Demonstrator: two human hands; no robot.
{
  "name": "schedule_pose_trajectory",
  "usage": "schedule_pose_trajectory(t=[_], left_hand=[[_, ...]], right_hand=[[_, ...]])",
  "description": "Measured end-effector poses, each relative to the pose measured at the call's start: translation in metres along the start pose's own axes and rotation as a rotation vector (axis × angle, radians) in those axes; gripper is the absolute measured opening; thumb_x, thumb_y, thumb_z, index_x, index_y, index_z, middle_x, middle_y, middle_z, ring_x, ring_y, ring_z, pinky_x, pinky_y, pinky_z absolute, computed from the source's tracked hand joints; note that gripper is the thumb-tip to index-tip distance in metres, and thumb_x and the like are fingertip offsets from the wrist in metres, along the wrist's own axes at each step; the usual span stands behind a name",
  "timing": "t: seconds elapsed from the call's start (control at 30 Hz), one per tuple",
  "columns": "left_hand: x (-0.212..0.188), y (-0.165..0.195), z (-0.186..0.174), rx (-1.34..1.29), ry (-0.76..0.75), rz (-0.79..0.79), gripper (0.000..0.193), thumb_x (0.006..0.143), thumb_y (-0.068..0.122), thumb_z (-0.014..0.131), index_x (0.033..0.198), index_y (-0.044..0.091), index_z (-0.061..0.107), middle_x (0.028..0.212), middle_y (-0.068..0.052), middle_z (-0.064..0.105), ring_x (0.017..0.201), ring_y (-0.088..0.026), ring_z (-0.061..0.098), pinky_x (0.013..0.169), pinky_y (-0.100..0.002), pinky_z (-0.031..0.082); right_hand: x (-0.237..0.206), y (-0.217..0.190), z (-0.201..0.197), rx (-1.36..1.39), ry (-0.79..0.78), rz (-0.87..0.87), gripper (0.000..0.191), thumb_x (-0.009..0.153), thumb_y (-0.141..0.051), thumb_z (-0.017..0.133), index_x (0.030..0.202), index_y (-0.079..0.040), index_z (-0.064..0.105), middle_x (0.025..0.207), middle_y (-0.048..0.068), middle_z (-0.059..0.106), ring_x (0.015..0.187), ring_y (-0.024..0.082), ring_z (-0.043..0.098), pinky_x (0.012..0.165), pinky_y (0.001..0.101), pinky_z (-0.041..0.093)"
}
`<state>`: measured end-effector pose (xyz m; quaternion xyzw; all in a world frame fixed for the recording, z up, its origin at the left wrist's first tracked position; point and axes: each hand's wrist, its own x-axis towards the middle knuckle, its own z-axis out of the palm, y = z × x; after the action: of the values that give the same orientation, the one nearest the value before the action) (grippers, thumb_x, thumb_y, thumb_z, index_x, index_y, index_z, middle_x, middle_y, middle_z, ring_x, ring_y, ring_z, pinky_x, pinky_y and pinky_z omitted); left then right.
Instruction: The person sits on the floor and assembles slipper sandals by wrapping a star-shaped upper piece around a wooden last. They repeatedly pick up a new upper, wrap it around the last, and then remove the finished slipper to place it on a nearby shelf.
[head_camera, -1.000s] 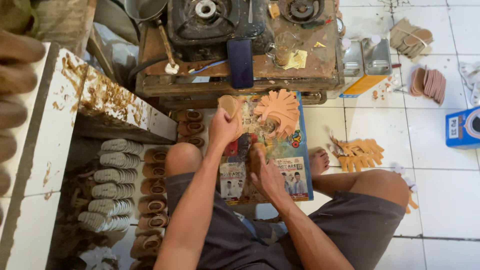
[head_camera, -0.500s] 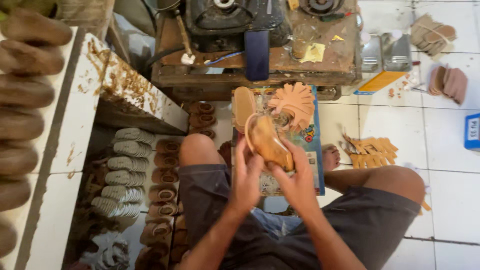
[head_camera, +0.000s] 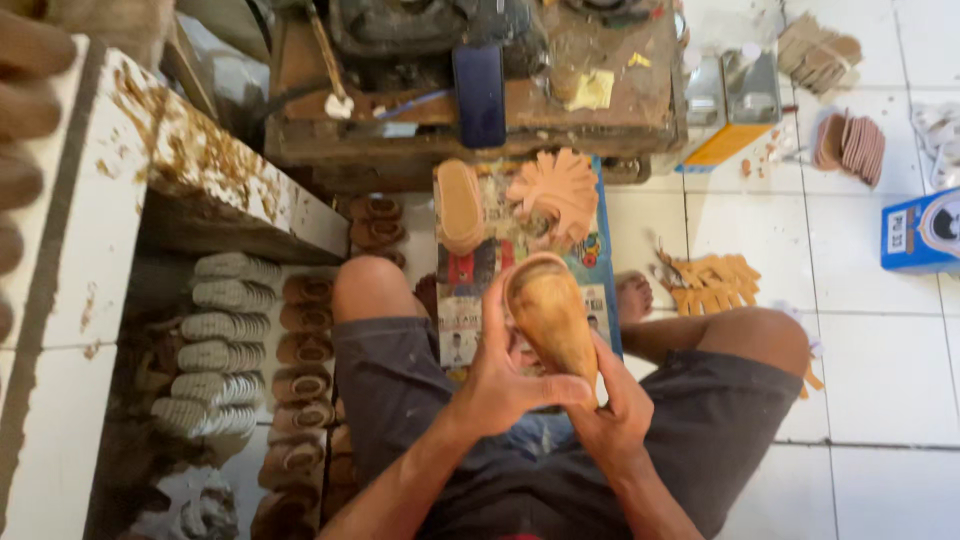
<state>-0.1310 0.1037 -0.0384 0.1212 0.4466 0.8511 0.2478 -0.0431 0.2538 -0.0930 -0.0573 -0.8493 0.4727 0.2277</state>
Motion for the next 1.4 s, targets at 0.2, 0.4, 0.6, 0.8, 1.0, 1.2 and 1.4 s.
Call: schedule_pose_trajectory(t=[0.2,0.4,0.6,0.8,1.0,1.2,1.4], left_hand=[[-0.004,0.008,0.000,0.019,-0.024,-0.003,0.132,0.070,0.011,0.094,0.164,0.013,0.001,0.157,-0.016,0.037,0.141,-0.028,0.049,0.108,-0.045,0.055],[-0.006,0.014,-0.003,0.056,-0.068,-0.021,0.131,0.072,0.011,0.094,0.165,0.013,0.001,0.160,-0.015,0.033,0.147,-0.027,0.043,0.112,-0.045,0.054],[-0.005,0.018,-0.010,0.067,-0.076,-0.040,0.122,0.073,0.008,0.092,0.161,0.012,0.008,0.158,-0.016,0.036,0.146,-0.029,0.046,0.109,-0.046,0.057],[-0.002,0.007,-0.023,0.021,0.010,-0.059,0.121,0.070,0.003,0.090,0.158,0.013,0.009,0.156,-0.014,0.036,0.142,-0.028,0.047,0.104,-0.045,0.057],[0.011,-0.010,-0.058,-0.125,0.248,0.027,0.112,0.070,0.004,0.087,0.158,0.013,0.020,0.151,-0.015,0.041,0.141,-0.029,0.046,0.115,-0.044,0.047],[0.027,-0.035,-0.065,-0.115,0.290,-0.185,0.114,0.063,0.013,0.087,0.155,0.016,0.019,0.139,-0.014,0.047,0.127,-0.028,0.053,0.107,-0.044,0.047],[0.096,-0.056,-0.053,0.363,0.110,-0.202,0.114,0.061,0.029,0.094,0.152,0.013,0.028,0.142,-0.014,0.050,0.129,-0.028,0.055,0.108,-0.043,0.049]], right_hand=[[-0.007,0.000,-0.004,-0.020,0.031,-0.081,0.063,0.080,-0.006,0.081,0.137,0.006,0.057,0.124,0.021,0.070,0.109,0.029,0.073,0.093,0.0340,0.056],[0.006,-0.011,-0.010,-0.144,0.049,-0.320,0.059,0.077,-0.008,0.083,0.129,0.007,0.061,0.115,0.023,0.070,0.101,0.034,0.072,0.089,0.0387,0.058],[0.016,-0.025,-0.012,-0.194,0.010,-0.300,0.056,0.079,-0.008,0.082,0.129,0.008,0.061,0.109,0.023,0.071,0.093,0.035,0.072,0.081,0.0395,0.058],[0.031,-0.021,-0.006,-0.201,-0.091,-0.370,0.057,0.081,-0.008,0.081,0.132,0.006,0.058,0.115,0.023,0.070,0.098,0.037,0.071,0.084,0.0408,0.057],[0.073,0.010,-0.001,0.265,-0.582,0.082,0.067,0.082,-0.004,0.071,0.146,-0.003,0.050,0.121,0.017,0.070,0.106,0.032,0.071,0.086,0.0367,0.059],[0.209,0.067,0.031,-0.252,-0.374,-0.153,0.037,0.093,-0.013,0.073,0.128,-0.004,0.066,0.122,0.018,0.064,0.113,0.040,0.060,0.095,0.0439,0.049],[0.290,0.063,0.076,-0.490,-0.457,-0.421,0.038,0.079,-0.029,0.082,0.103,-0.002,0.069,0.115,0.018,0.064,0.106,0.040,0.059,0.089,0.0477,0.047]])
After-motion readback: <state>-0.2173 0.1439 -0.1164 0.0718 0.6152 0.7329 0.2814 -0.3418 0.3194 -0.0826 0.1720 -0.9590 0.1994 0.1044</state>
